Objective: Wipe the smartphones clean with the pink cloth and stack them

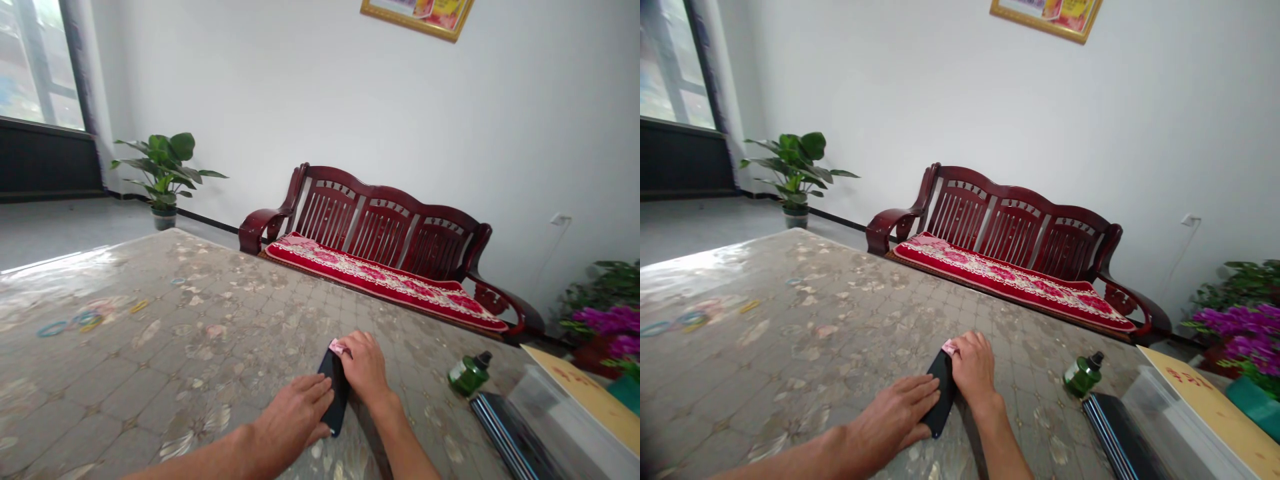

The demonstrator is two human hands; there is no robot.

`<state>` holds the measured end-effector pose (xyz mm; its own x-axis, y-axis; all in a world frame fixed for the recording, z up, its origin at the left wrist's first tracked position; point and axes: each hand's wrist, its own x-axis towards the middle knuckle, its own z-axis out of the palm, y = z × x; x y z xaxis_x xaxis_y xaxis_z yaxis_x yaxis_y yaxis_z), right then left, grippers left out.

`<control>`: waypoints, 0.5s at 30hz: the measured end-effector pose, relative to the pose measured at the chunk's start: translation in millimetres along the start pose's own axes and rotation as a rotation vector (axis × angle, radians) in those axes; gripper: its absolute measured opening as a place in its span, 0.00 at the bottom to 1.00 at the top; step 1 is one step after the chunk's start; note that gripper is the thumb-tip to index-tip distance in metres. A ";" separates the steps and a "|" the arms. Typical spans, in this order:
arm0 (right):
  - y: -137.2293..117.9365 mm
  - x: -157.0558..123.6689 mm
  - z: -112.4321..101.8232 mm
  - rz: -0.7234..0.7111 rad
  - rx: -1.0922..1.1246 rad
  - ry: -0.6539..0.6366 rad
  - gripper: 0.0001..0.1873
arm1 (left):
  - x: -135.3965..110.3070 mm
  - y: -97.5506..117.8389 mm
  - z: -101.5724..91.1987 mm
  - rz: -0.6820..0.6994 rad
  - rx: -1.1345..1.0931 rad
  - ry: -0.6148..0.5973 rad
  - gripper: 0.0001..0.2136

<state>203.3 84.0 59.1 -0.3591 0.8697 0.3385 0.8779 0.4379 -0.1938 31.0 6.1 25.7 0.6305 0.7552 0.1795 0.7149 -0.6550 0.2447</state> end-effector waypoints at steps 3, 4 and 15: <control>-0.3 -0.6 -1.3 0.000 0.044 0.002 0.09 | 0.0 4.0 1.0 -0.030 0.005 0.012 0.21; -1.4 -1.3 -1.6 -0.031 0.078 -0.013 0.09 | 0.2 5.5 1.8 -0.041 0.002 0.021 0.21; 14.3 -2.5 -0.6 -0.028 0.126 0.020 0.07 | 11.0 12.7 -2.2 -0.125 0.029 0.031 0.18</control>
<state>216.9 87.9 56.0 -0.3758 0.8525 0.3633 0.8201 0.4885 -0.2980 46.4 6.1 32.9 0.5265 0.8311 0.1791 0.7959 -0.5559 0.2397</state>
